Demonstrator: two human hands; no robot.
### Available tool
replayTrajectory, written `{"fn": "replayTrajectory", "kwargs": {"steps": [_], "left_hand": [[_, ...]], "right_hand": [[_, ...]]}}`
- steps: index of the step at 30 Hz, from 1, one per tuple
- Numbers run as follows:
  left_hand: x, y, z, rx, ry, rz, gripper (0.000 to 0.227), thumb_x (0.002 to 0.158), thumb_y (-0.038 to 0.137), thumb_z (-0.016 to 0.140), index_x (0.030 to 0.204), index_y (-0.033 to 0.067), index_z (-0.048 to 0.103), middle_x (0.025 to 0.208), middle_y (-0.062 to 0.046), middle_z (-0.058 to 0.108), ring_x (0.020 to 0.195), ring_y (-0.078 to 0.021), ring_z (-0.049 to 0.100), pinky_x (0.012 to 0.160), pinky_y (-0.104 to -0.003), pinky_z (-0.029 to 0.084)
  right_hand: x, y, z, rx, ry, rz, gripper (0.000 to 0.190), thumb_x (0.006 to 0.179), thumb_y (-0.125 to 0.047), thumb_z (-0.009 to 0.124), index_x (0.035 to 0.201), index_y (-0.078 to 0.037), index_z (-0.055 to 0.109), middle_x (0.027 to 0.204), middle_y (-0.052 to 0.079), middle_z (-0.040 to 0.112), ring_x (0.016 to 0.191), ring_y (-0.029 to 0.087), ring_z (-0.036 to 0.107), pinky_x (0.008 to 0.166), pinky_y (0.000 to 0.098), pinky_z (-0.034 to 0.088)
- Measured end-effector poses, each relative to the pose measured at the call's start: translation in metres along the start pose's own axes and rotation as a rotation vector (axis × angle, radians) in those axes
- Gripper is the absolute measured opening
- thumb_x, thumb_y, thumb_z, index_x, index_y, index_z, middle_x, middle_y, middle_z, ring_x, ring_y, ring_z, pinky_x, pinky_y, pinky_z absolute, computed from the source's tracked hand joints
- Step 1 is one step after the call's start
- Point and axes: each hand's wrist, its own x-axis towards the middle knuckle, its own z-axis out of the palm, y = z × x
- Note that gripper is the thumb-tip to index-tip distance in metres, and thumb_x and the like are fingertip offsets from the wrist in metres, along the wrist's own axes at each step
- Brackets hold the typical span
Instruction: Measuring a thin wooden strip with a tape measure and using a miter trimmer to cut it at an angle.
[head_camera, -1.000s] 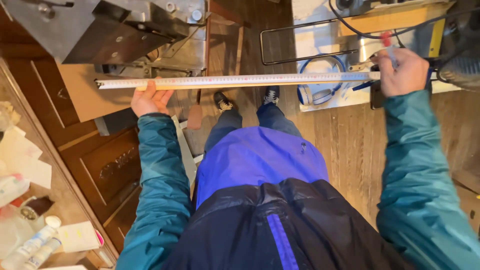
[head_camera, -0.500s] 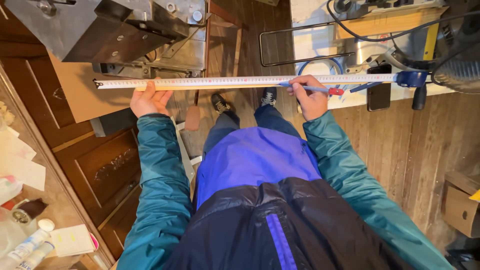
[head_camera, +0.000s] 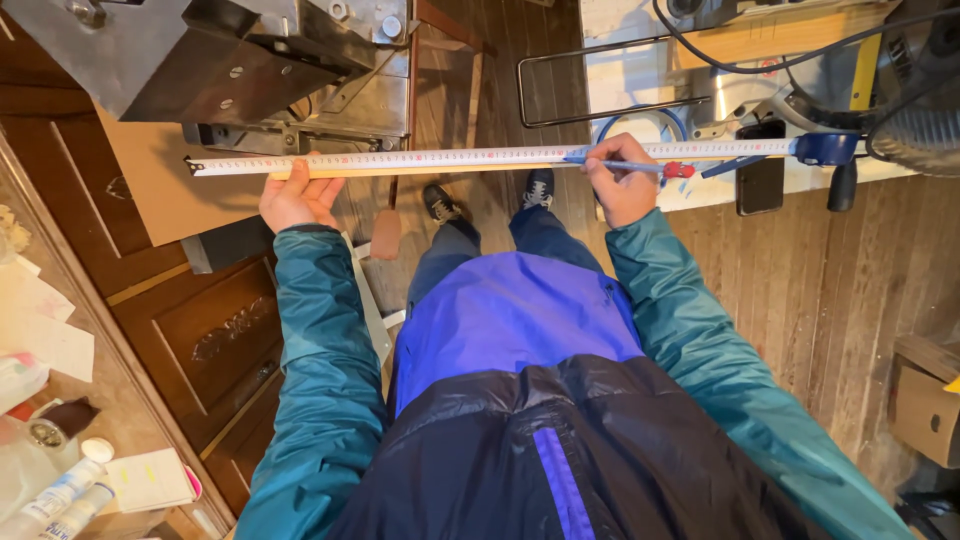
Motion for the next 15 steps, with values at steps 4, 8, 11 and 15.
{"fn": "replayTrajectory", "kwargs": {"steps": [4, 8, 11, 15], "left_hand": [[0.001, -0.001, -0.001, 0.006, 0.003, 0.003, 0.028, 0.100, 0.010, 0.062, 0.124, -0.0028, 0.059, 0.117, -0.022, 0.070, 0.099, -0.0396, 0.076, 0.083, -0.053, 0.066], [0.002, -0.001, -0.002, 0.005, 0.002, -0.001, 0.026, 0.100, 0.010, 0.063, 0.123, -0.0030, 0.059, 0.118, -0.022, 0.071, 0.100, -0.0391, 0.076, 0.083, -0.053, 0.066], [0.001, -0.002, -0.004, 0.001, 0.000, 0.001, 0.025, 0.100, 0.010, 0.063, 0.122, -0.0026, 0.059, 0.117, -0.022, 0.071, 0.099, -0.0386, 0.076, 0.082, -0.053, 0.066], [0.002, -0.002, -0.003, -0.006, -0.002, 0.003, 0.024, 0.100, 0.009, 0.063, 0.120, -0.0026, 0.059, 0.116, -0.022, 0.071, 0.098, -0.0382, 0.076, 0.082, -0.053, 0.067]], "right_hand": [[0.002, -0.016, 0.013, -0.050, -0.032, -0.025, 0.008, 0.099, -0.001, 0.066, 0.104, 0.000, 0.060, 0.097, 0.006, 0.067, 0.090, 0.010, 0.065, 0.084, 0.0249, 0.052], [0.002, -0.006, 0.006, -0.078, -0.023, -0.025, 0.007, 0.099, -0.001, 0.065, 0.103, 0.001, 0.061, 0.095, 0.008, 0.069, 0.088, 0.011, 0.066, 0.083, 0.0251, 0.053], [-0.001, 0.002, -0.008, -0.094, 0.009, -0.033, 0.005, 0.099, 0.000, 0.064, 0.102, 0.001, 0.060, 0.092, 0.008, 0.069, 0.086, 0.011, 0.065, 0.082, 0.0254, 0.053], [-0.001, 0.004, -0.026, -0.126, 0.065, -0.035, 0.003, 0.098, 0.000, 0.063, 0.099, 0.001, 0.060, 0.090, 0.008, 0.068, 0.084, 0.011, 0.066, 0.081, 0.0257, 0.053]]}}
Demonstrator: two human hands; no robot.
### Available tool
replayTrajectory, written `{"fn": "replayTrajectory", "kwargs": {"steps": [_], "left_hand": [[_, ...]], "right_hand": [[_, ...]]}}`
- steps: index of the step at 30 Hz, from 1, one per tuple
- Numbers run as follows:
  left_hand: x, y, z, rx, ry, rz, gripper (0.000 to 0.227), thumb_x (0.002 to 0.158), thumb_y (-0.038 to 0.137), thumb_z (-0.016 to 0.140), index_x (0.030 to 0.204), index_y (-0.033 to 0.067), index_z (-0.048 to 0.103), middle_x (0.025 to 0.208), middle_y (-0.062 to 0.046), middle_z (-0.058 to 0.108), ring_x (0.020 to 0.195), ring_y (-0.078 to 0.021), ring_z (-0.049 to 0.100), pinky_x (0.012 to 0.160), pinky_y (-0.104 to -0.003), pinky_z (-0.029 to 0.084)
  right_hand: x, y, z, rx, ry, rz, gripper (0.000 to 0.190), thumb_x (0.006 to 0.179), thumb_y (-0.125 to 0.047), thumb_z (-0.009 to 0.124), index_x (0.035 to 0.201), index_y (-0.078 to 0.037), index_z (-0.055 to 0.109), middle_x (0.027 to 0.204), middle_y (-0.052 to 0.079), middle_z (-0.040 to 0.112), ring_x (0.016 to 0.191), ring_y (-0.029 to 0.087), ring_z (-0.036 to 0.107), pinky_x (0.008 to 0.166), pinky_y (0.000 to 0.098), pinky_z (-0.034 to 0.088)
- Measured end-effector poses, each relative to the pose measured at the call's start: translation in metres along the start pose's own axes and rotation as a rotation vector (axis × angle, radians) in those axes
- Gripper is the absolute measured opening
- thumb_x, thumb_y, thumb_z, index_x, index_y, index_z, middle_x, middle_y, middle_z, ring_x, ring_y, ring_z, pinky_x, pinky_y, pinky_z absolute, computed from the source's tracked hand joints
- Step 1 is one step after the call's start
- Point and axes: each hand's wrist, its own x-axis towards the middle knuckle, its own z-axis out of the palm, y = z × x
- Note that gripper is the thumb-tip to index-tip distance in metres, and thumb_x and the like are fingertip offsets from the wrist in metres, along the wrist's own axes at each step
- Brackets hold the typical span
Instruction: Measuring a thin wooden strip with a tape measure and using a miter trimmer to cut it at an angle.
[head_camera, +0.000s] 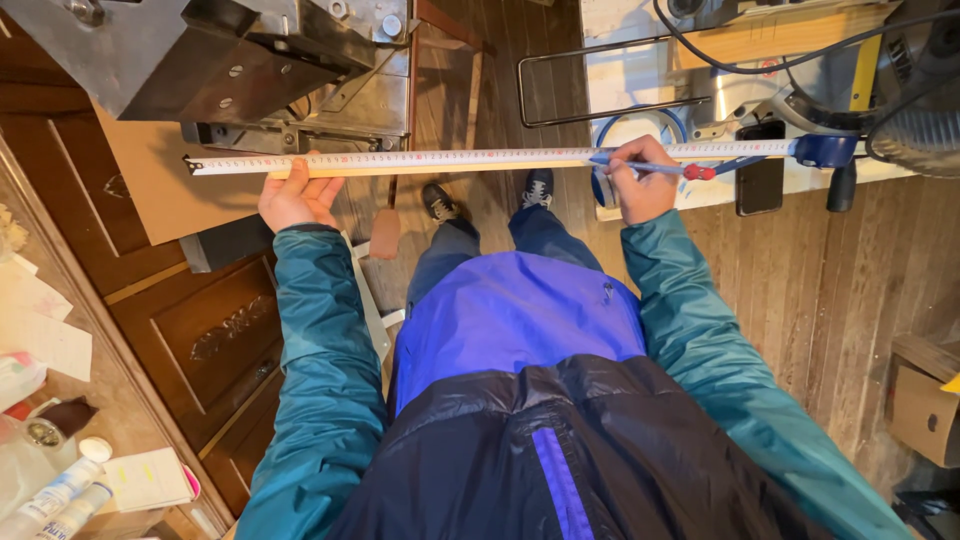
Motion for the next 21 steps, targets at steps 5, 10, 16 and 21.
{"fn": "replayTrajectory", "kwargs": {"steps": [5, 10, 16, 21], "left_hand": [[-0.003, 0.004, 0.005, 0.001, 0.006, -0.016, 0.025, 0.100, 0.010, 0.063, 0.120, -0.0030, 0.059, 0.116, -0.022, 0.071, 0.098, -0.0386, 0.076, 0.082, -0.053, 0.067], [-0.003, 0.002, 0.003, 0.009, 0.011, -0.004, 0.026, 0.100, 0.010, 0.063, 0.122, -0.0035, 0.058, 0.116, -0.023, 0.071, 0.098, -0.0393, 0.076, 0.082, -0.053, 0.066], [-0.006, 0.005, 0.007, 0.015, 0.016, -0.009, 0.028, 0.100, 0.010, 0.063, 0.123, -0.0046, 0.058, 0.117, -0.024, 0.071, 0.098, -0.0394, 0.076, 0.081, -0.052, 0.067], [-0.008, 0.007, 0.009, 0.022, 0.018, 0.001, 0.030, 0.100, 0.010, 0.063, 0.125, -0.0059, 0.057, 0.117, -0.024, 0.071, 0.097, -0.0397, 0.076, 0.080, -0.052, 0.066]], "right_hand": [[0.001, -0.002, -0.006, -0.040, 0.020, -0.013, 0.003, 0.096, 0.001, 0.063, 0.097, 0.001, 0.060, 0.088, 0.007, 0.068, 0.083, 0.012, 0.066, 0.081, 0.0260, 0.053], [0.001, -0.006, -0.004, -0.093, 0.018, -0.038, 0.003, 0.095, 0.001, 0.064, 0.095, 0.002, 0.061, 0.086, 0.007, 0.068, 0.082, 0.012, 0.065, 0.081, 0.0265, 0.053], [0.001, -0.017, -0.002, -0.136, 0.011, -0.022, 0.003, 0.095, -0.001, 0.063, 0.094, 0.001, 0.062, 0.085, 0.008, 0.069, 0.082, 0.013, 0.066, 0.082, 0.0267, 0.053], [0.001, -0.009, -0.006, -0.169, 0.027, 0.000, 0.004, 0.095, -0.002, 0.063, 0.095, 0.001, 0.062, 0.084, 0.007, 0.068, 0.081, 0.013, 0.065, 0.078, 0.0268, 0.052]]}}
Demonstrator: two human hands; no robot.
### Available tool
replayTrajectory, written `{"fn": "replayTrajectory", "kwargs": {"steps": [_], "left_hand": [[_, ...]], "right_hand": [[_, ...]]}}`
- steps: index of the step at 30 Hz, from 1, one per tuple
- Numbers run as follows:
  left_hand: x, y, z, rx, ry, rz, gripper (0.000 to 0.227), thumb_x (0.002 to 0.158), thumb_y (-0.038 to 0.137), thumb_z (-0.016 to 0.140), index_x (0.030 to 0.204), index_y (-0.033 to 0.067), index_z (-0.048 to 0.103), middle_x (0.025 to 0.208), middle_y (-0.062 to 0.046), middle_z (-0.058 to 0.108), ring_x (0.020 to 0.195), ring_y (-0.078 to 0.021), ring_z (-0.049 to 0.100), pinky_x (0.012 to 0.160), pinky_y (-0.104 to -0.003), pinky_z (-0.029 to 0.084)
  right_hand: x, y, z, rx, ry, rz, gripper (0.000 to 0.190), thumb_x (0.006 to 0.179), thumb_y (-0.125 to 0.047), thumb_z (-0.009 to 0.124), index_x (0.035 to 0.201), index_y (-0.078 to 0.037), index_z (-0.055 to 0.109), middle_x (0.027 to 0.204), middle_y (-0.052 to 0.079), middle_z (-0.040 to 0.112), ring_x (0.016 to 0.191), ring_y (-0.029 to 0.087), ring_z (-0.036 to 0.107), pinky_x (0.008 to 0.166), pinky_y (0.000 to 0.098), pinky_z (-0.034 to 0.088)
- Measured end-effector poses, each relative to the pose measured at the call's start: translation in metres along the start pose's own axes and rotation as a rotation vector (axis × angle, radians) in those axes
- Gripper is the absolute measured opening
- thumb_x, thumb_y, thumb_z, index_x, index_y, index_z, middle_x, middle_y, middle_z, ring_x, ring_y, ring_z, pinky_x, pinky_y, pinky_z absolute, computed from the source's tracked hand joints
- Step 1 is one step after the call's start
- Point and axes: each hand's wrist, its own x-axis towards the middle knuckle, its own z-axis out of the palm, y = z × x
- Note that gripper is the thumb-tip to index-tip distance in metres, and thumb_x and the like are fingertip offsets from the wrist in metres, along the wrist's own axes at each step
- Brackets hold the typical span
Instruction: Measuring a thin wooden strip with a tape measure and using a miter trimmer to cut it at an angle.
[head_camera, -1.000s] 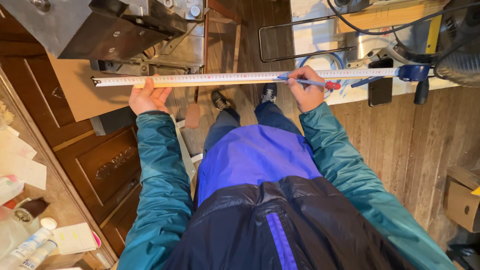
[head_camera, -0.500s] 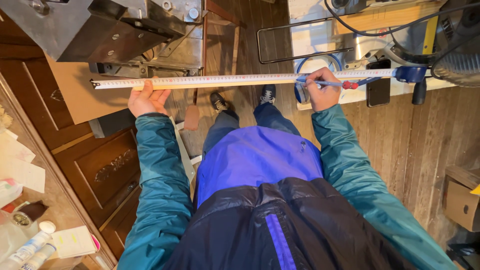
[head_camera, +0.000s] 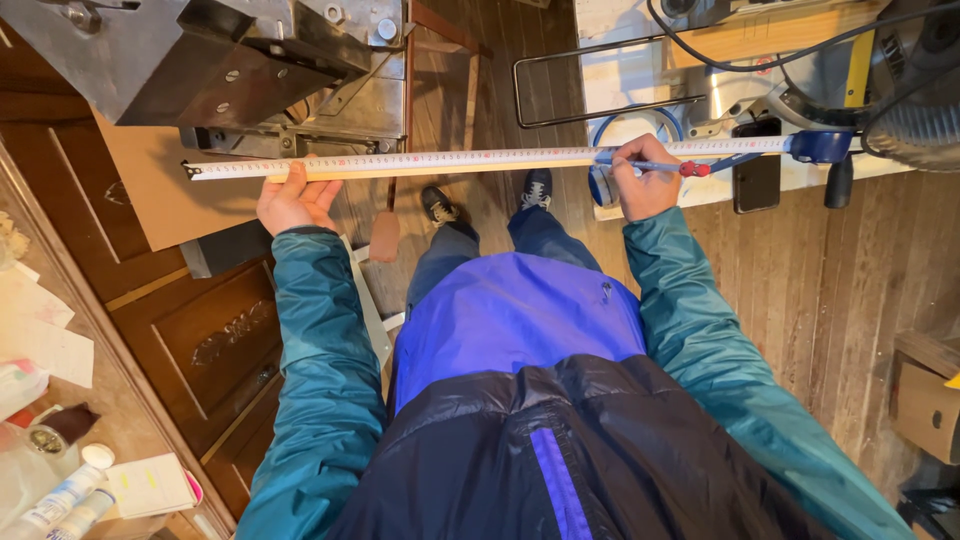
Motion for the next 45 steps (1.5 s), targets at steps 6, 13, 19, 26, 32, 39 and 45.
{"fn": "replayTrajectory", "kwargs": {"steps": [6, 13, 19, 26, 32, 39, 45], "left_hand": [[0.0003, -0.0003, 0.0001, -0.017, 0.003, -0.002, 0.030, 0.100, 0.008, 0.062, 0.125, -0.0061, 0.056, 0.117, -0.025, 0.070, 0.098, -0.0409, 0.076, 0.082, -0.054, 0.067], [0.0019, -0.0013, -0.0016, -0.013, 0.000, -0.005, 0.028, 0.100, 0.009, 0.062, 0.123, -0.0059, 0.056, 0.117, -0.025, 0.070, 0.099, -0.0415, 0.076, 0.082, -0.055, 0.066], [0.0020, -0.0011, -0.0018, -0.005, -0.005, -0.005, 0.029, 0.100, 0.010, 0.061, 0.124, -0.0061, 0.057, 0.118, -0.025, 0.070, 0.099, -0.0407, 0.076, 0.083, -0.053, 0.067], [0.0021, -0.0020, -0.0017, -0.005, 0.000, -0.002, 0.030, 0.100, 0.009, 0.062, 0.126, -0.0064, 0.056, 0.118, -0.025, 0.070, 0.096, -0.0409, 0.076, 0.080, -0.053, 0.067], [0.0047, -0.0027, -0.0011, -0.010, 0.003, -0.003, 0.030, 0.100, 0.010, 0.062, 0.126, -0.0051, 0.057, 0.117, -0.024, 0.071, 0.097, -0.0403, 0.077, 0.080, -0.053, 0.067], [0.0058, -0.0039, -0.0046, -0.010, -0.010, 0.000, 0.027, 0.100, 0.010, 0.062, 0.124, -0.0037, 0.058, 0.117, -0.023, 0.071, 0.096, -0.0401, 0.076, 0.080, -0.053, 0.066], [0.0056, -0.0033, -0.0042, -0.008, -0.001, -0.007, 0.026, 0.100, 0.010, 0.061, 0.122, -0.0028, 0.058, 0.116, -0.022, 0.071, 0.096, -0.0396, 0.076, 0.080, -0.053, 0.066]], "right_hand": [[0.0001, 0.0021, -0.0012, -0.018, 0.002, -0.012, 0.005, 0.096, -0.003, 0.064, 0.096, 0.001, 0.061, 0.086, 0.008, 0.065, 0.082, 0.013, 0.063, 0.076, 0.0276, 0.051], [0.0017, -0.0058, -0.0006, -0.069, -0.008, -0.007, 0.007, 0.096, -0.005, 0.065, 0.095, 0.000, 0.061, 0.085, 0.008, 0.067, 0.081, 0.013, 0.066, 0.075, 0.0276, 0.051], [0.0017, -0.0072, -0.0004, -0.107, -0.003, -0.007, 0.008, 0.096, -0.007, 0.065, 0.096, 0.000, 0.062, 0.084, 0.008, 0.067, 0.080, 0.013, 0.065, 0.073, 0.0277, 0.050], [0.0022, -0.0057, -0.0005, -0.122, -0.001, -0.015, 0.007, 0.096, -0.007, 0.065, 0.095, 0.000, 0.063, 0.084, 0.007, 0.067, 0.081, 0.013, 0.064, 0.074, 0.0275, 0.050], [0.0049, -0.0037, -0.0010, -0.112, -0.006, 0.001, 0.008, 0.097, -0.008, 0.065, 0.096, -0.001, 0.062, 0.084, 0.007, 0.066, 0.081, 0.013, 0.063, 0.074, 0.0272, 0.050], [0.0031, -0.0066, 0.0000, -0.167, -0.001, -0.014, 0.009, 0.097, -0.009, 0.066, 0.096, -0.002, 0.062, 0.084, 0.006, 0.065, 0.081, 0.012, 0.063, 0.072, 0.0274, 0.049], [0.0029, 0.0009, 0.0002, -0.142, -0.004, -0.021, 0.008, 0.098, -0.008, 0.065, 0.096, -0.001, 0.062, 0.084, 0.006, 0.066, 0.080, 0.012, 0.063, 0.072, 0.0276, 0.049]]}}
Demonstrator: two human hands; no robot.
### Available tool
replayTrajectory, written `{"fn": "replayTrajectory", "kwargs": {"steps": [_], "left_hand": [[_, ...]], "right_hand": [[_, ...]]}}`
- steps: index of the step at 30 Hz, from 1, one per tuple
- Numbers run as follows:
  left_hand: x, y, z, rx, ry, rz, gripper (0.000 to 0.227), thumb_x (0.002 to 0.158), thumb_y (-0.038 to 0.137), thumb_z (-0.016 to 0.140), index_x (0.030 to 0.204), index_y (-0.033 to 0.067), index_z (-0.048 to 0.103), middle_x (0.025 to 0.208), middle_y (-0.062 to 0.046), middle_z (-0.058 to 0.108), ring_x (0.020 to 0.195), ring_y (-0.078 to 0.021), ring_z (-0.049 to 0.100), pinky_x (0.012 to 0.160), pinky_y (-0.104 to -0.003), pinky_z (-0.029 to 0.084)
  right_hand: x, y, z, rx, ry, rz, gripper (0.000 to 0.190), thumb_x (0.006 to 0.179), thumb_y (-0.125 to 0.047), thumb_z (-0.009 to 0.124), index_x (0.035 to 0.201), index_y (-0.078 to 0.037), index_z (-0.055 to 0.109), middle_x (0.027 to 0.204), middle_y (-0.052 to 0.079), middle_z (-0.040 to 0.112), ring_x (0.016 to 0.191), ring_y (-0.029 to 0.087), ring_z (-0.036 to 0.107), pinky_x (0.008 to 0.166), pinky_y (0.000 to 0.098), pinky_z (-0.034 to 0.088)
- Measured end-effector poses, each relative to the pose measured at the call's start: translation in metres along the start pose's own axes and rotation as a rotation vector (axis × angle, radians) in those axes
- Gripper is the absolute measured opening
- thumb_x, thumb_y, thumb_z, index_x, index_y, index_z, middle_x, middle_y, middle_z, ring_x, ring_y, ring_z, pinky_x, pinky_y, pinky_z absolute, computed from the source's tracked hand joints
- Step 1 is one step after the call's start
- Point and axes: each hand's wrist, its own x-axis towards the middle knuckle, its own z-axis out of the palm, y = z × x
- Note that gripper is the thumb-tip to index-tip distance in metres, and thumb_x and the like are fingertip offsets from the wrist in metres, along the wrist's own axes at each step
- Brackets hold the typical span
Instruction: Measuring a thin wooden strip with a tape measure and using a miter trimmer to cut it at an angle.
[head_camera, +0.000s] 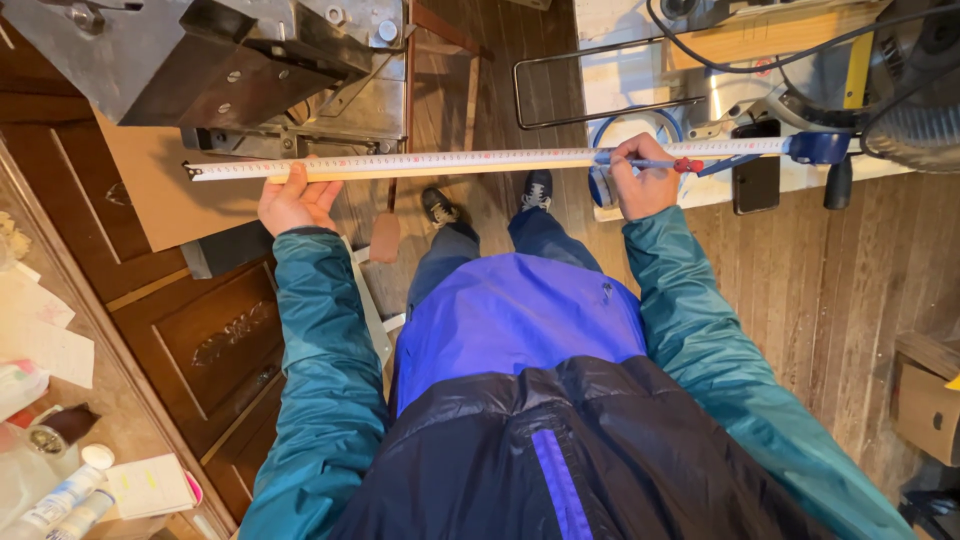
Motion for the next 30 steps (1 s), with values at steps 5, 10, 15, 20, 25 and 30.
{"fn": "replayTrajectory", "kwargs": {"steps": [5, 10, 15, 20, 25, 30], "left_hand": [[0.001, -0.004, -0.006, -0.005, -0.015, -0.008, 0.025, 0.101, 0.010, 0.061, 0.122, -0.0035, 0.058, 0.117, -0.023, 0.071, 0.098, -0.0394, 0.077, 0.082, -0.053, 0.067], [0.005, -0.005, -0.007, -0.011, -0.016, -0.007, 0.026, 0.101, 0.010, 0.062, 0.123, -0.0026, 0.058, 0.116, -0.022, 0.071, 0.097, -0.0381, 0.076, 0.082, -0.052, 0.067], [0.005, -0.005, -0.004, 0.003, 0.008, -0.002, 0.026, 0.100, 0.010, 0.063, 0.123, -0.0020, 0.059, 0.117, -0.022, 0.072, 0.096, -0.0377, 0.077, 0.079, -0.051, 0.065], [-0.001, -0.001, 0.003, 0.015, 0.031, -0.010, 0.026, 0.100, 0.010, 0.063, 0.122, -0.0030, 0.060, 0.117, -0.021, 0.072, 0.096, -0.0368, 0.076, 0.079, -0.050, 0.065], [0.004, -0.004, -0.001, 0.004, 0.014, 0.005, 0.025, 0.100, 0.010, 0.064, 0.122, -0.0034, 0.061, 0.117, -0.021, 0.071, 0.096, -0.0372, 0.076, 0.081, -0.051, 0.065], [-0.004, 0.000, -0.006, 0.014, -0.014, -0.015, 0.026, 0.101, 0.014, 0.063, 0.124, 0.0025, 0.059, 0.120, -0.018, 0.071, 0.099, -0.0351, 0.074, 0.084, -0.050, 0.063]], "right_hand": [[-0.001, 0.005, -0.010, 0.114, 0.040, 0.038, 0.007, 0.101, -0.007, 0.064, 0.099, -0.001, 0.062, 0.087, 0.008, 0.068, 0.079, 0.014, 0.064, 0.072, 0.0280, 0.051], [0.008, -0.014, -0.068, -0.144, 0.232, -0.189, 0.015, 0.111, -0.006, 0.058, 0.120, -0.001, 0.069, 0.102, 0.013, 0.071, 0.092, 0.020, 0.071, 0.084, 0.0319, 0.058], [0.007, 0.032, -0.159, -0.826, 0.187, -0.277, 0.016, 0.107, -0.009, 0.069, 0.123, -0.009, 0.069, 0.122, 0.015, 0.071, 0.118, 0.037, 0.065, 0.106, 0.0461, 0.051], [0.008, 0.014, -0.192, -1.179, -0.020, -0.342, 0.041, 0.090, -0.027, 0.082, 0.125, -0.011, 0.067, 0.126, 0.012, 0.069, 0.128, 0.036, 0.061, 0.108, 0.0523, 0.045], [0.030, 0.052, -0.233, -1.294, -0.179, -0.256, 0.052, 0.084, -0.032, 0.083, 0.130, -0.012, 0.066, 0.125, 0.014, 0.068, 0.124, 0.037, 0.059, 0.100, 0.0506, 0.049], [0.043, 0.032, -0.248, -1.261, -0.412, -0.137, 0.046, 0.081, -0.025, 0.081, 0.121, -0.011, 0.066, 0.111, 0.020, 0.066, 0.108, 0.041, 0.062, 0.093, 0.0483, 0.055]]}}
